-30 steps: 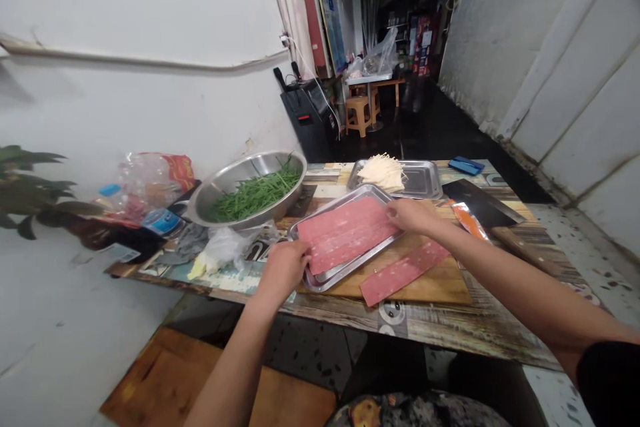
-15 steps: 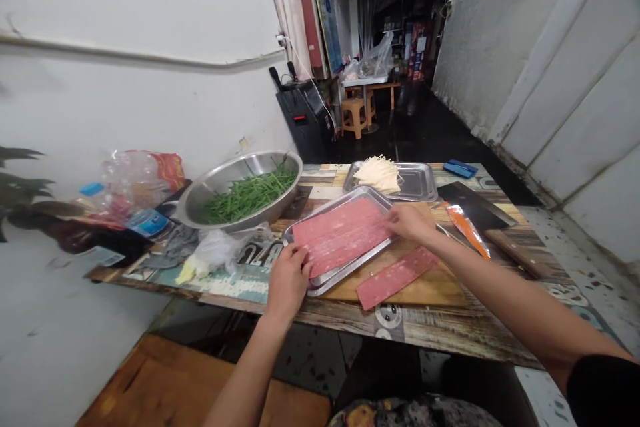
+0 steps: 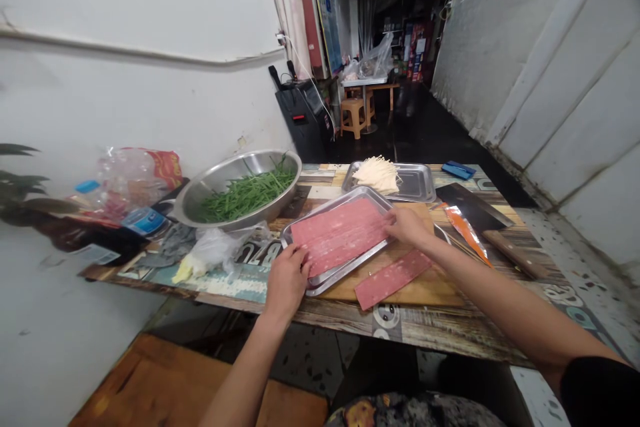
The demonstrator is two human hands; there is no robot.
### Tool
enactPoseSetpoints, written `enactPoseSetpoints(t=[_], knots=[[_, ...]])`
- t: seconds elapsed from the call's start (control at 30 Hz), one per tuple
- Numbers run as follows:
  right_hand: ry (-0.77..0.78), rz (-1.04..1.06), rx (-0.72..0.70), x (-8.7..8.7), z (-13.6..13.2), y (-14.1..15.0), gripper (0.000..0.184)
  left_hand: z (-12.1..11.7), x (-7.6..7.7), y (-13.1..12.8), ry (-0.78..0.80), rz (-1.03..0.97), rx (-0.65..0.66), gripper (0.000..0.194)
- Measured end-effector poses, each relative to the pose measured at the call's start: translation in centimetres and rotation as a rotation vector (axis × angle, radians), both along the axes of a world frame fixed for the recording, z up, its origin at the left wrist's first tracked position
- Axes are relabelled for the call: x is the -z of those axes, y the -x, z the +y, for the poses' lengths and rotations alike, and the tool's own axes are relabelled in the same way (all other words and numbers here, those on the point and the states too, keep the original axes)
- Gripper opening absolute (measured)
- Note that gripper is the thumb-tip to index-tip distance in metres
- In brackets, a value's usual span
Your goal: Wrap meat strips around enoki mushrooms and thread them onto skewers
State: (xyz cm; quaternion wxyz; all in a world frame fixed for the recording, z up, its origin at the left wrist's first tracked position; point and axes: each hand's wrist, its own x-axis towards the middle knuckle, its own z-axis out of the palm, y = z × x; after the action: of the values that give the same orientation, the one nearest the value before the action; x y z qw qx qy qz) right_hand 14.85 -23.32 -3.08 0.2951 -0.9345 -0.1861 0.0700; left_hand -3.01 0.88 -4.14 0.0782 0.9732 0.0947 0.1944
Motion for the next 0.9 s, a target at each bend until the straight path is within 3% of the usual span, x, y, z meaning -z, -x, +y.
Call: enactPoseSetpoints(t=[0.57,0.9], knots=[[0.043,-0.181,-0.020,1.1,-0.2,0.6,0.013,0.3,0.3,0.1,0.003,-0.035,0.029,0.020],[0.097,-0.079,-0.092,0.6,0.0,-1.0,0.009,-0.1,0.1,0.2,0.016,-0.024,0.021,0.020]])
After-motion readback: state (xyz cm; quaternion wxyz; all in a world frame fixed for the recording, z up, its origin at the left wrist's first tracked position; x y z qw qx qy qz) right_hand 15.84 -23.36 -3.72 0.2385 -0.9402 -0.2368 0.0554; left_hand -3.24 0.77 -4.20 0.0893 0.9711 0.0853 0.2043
